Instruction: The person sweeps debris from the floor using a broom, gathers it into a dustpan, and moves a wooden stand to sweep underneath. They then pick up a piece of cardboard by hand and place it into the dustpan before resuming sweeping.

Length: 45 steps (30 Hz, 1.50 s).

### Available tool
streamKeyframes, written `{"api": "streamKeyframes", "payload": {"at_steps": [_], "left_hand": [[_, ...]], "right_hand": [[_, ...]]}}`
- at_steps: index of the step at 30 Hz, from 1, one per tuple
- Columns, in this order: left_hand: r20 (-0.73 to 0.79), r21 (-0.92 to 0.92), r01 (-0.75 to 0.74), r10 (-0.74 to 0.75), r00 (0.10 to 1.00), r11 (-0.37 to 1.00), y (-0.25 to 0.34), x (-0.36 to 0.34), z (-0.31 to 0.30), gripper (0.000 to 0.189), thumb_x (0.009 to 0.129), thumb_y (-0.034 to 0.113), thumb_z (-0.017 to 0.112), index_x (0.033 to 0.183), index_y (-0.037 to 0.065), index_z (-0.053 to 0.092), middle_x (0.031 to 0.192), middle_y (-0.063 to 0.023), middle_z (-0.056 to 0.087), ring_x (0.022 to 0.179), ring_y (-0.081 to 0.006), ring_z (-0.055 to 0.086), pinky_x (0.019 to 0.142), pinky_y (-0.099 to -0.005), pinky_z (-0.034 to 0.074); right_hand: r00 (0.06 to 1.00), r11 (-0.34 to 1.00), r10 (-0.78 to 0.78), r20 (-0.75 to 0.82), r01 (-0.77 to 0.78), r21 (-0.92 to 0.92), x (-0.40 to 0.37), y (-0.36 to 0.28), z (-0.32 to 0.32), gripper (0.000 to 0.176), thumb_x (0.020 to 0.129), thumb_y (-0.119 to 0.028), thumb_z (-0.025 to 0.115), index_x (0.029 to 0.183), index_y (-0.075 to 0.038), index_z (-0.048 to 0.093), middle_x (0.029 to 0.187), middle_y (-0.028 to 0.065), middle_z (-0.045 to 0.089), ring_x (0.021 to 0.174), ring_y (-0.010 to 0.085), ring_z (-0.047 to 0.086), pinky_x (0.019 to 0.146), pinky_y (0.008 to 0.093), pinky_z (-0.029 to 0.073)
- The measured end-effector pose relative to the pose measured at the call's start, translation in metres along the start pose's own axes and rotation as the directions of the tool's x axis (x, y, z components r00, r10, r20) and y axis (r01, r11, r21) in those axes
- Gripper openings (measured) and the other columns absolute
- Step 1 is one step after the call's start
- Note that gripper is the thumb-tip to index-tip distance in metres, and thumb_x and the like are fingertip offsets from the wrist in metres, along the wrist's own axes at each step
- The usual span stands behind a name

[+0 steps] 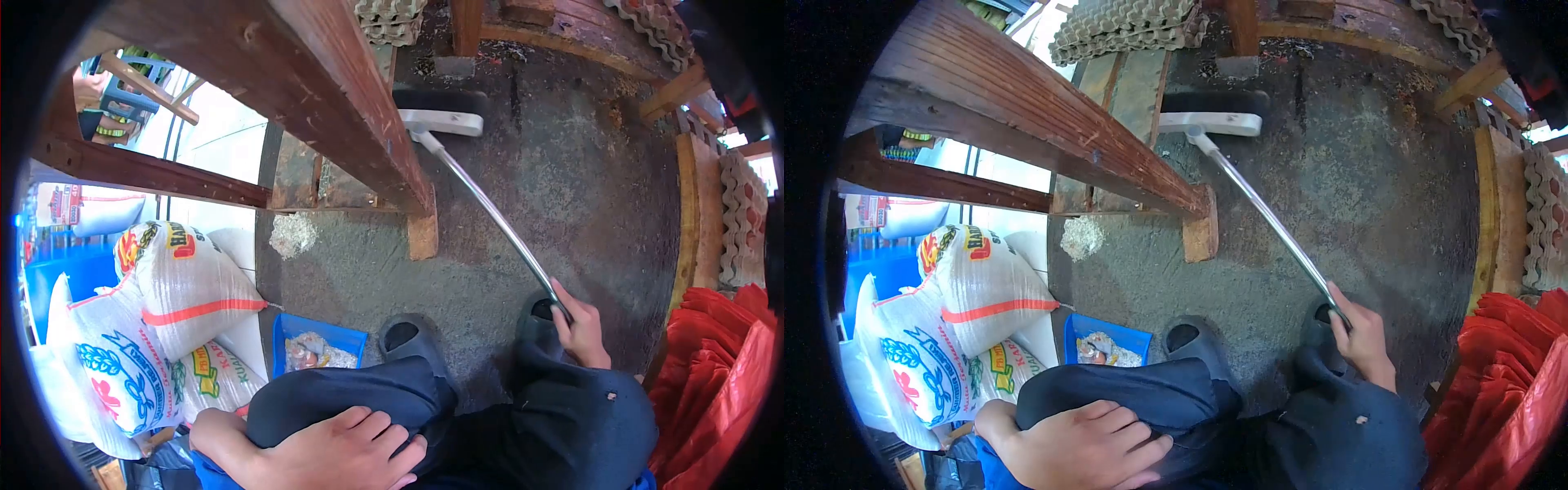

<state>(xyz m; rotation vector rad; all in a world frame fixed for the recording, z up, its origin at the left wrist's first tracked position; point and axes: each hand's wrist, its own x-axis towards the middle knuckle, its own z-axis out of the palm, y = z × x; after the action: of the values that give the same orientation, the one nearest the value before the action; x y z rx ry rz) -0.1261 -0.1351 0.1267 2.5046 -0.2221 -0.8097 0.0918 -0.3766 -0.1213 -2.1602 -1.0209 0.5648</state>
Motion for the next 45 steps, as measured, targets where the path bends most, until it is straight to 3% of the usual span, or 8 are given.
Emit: {"api": "streamKeyframes", "payload": {"at_steps": [13, 23, 30, 32, 34, 39, 41, 45], "left_hand": [[0.071, -0.041, 0.041, -0.038, 0.997, 0.998, 0.002, 0.003, -0.006, 0.033, 0.088, 0.033, 0.053, 0.109, 0.007, 0.057, 0.088, -0.0073, 0.056, 0.087, -0.022, 0.053, 0.079, -0.0311, 0.041], [0.088, -0.043, 0.04, -0.037, 0.995, 0.998, 0.003, 0.006, -0.01, 0.034, 0.088, 0.033, 0.052, 0.11, 0.007, 0.056, 0.088, -0.0079, 0.056, 0.086, -0.0226, 0.053, 0.079, -0.0314, 0.041], [0.066, -0.057, 0.016, -0.012, 0.998, 0.998, 0.0, 0.006, -0.016, 0.034, 0.088, 0.033, 0.052, 0.109, 0.007, 0.056, 0.089, -0.0085, 0.056, 0.087, -0.0226, 0.053, 0.08, -0.0317, 0.041], [0.058, -0.054, 0.006, -0.003, 0.998, 0.999, -0.002, 0.007, -0.018, 0.034, 0.088, 0.032, 0.053, 0.109, 0.007, 0.056, 0.089, -0.0084, 0.056, 0.087, -0.0225, 0.053, 0.08, -0.0317, 0.041], [0.077, -0.076, 0.005, 0.001, 0.997, 0.997, -0.003, 0.009, -0.019, 0.033, 0.088, 0.032, 0.053, 0.109, 0.007, 0.057, 0.089, -0.0082, 0.056, 0.087, -0.0224, 0.053, 0.08, -0.0318, 0.041], [0.089, -0.068, 0.001, 0.005, 0.996, 0.998, -0.004, 0.017, -0.021, 0.033, 0.088, 0.032, 0.053, 0.108, 0.007, 0.057, 0.089, -0.0081, 0.056, 0.087, -0.0224, 0.053, 0.079, -0.0319, 0.041], [0.095, -0.065, -0.002, 0.008, 0.995, 0.998, -0.004, 0.016, -0.021, 0.033, 0.088, 0.032, 0.053, 0.108, 0.007, 0.057, 0.088, -0.008, 0.056, 0.087, -0.0223, 0.053, 0.079, -0.0319, 0.041], [0.06, -0.076, -0.001, 0.006, 0.998, 0.997, -0.006, 0.012, -0.021, 0.033, 0.088, 0.032, 0.052, 0.108, 0.007, 0.057, 0.089, -0.008, 0.056, 0.087, -0.0224, 0.053, 0.079, -0.0321, 0.041]], "right_hand": [[0.974, 0.96, -0.226, -0.028, 0.217, -0.178, 0.233, -0.031, 0.053, 0.047, 0.088, -0.015, 0.053, 0.134, -0.023, 0.046, 0.08, 0.0202, 0.059, 0.074, 0.039, 0.059, 0.068, 0.0467, 0.048], [0.999, 0.99, -0.032, -0.031, 0.028, -0.137, 0.349, -0.074, 0.035, 0.046, 0.082, -0.009, 0.049, 0.127, -0.001, 0.045, 0.095, 0.0283, 0.062, 0.088, 0.0393, 0.063, 0.076, 0.0485, 0.05], [0.952, 0.995, 0.048, 0.302, -0.019, -0.099, 0.311, -0.112, -0.05, 0.044, 0.081, -0.01, 0.048, 0.123, 0.003, 0.047, 0.089, 0.0259, 0.063, 0.066, 0.0359, 0.065, 0.06, 0.0431, 0.053], [0.959, 0.992, 0.088, 0.268, -0.061, -0.106, 0.296, -0.113, -0.056, 0.046, 0.087, -0.013, 0.041, 0.133, -0.009, 0.044, 0.084, 0.0247, 0.063, 0.069, 0.0399, 0.064, 0.064, 0.0459, 0.051], [0.983, 0.968, -0.18, 0.042, 0.185, -0.172, 0.301, -0.101, -0.038, 0.044, 0.086, -0.01, 0.042, 0.131, -0.01, 0.046, 0.083, 0.0238, 0.063, 0.073, 0.0418, 0.063, 0.069, 0.0484, 0.05], [0.997, 0.973, -0.079, -0.024, 0.072, -0.221, 0.358, -0.105, 0.007, 0.041, 0.079, -0.01, 0.052, 0.117, 0.005, 0.05, 0.088, 0.0258, 0.064, 0.08, 0.037, 0.066, 0.073, 0.045, 0.052], [0.958, 0.994, 0.061, 0.28, -0.032, -0.108, 0.35, -0.121, -0.002, 0.036, 0.077, -0.008, 0.052, 0.109, 0.009, 0.051, 0.077, 0.0241, 0.064, 0.071, 0.0364, 0.066, 0.066, 0.0423, 0.054], [0.94, 0.982, -0.071, 0.335, 0.124, -0.139, 0.315, -0.12, -0.027, 0.034, 0.075, -0.006, 0.053, 0.104, 0.011, 0.053, 0.072, 0.0227, 0.064, 0.067, 0.0352, 0.067, 0.058, 0.0417, 0.053]]}}
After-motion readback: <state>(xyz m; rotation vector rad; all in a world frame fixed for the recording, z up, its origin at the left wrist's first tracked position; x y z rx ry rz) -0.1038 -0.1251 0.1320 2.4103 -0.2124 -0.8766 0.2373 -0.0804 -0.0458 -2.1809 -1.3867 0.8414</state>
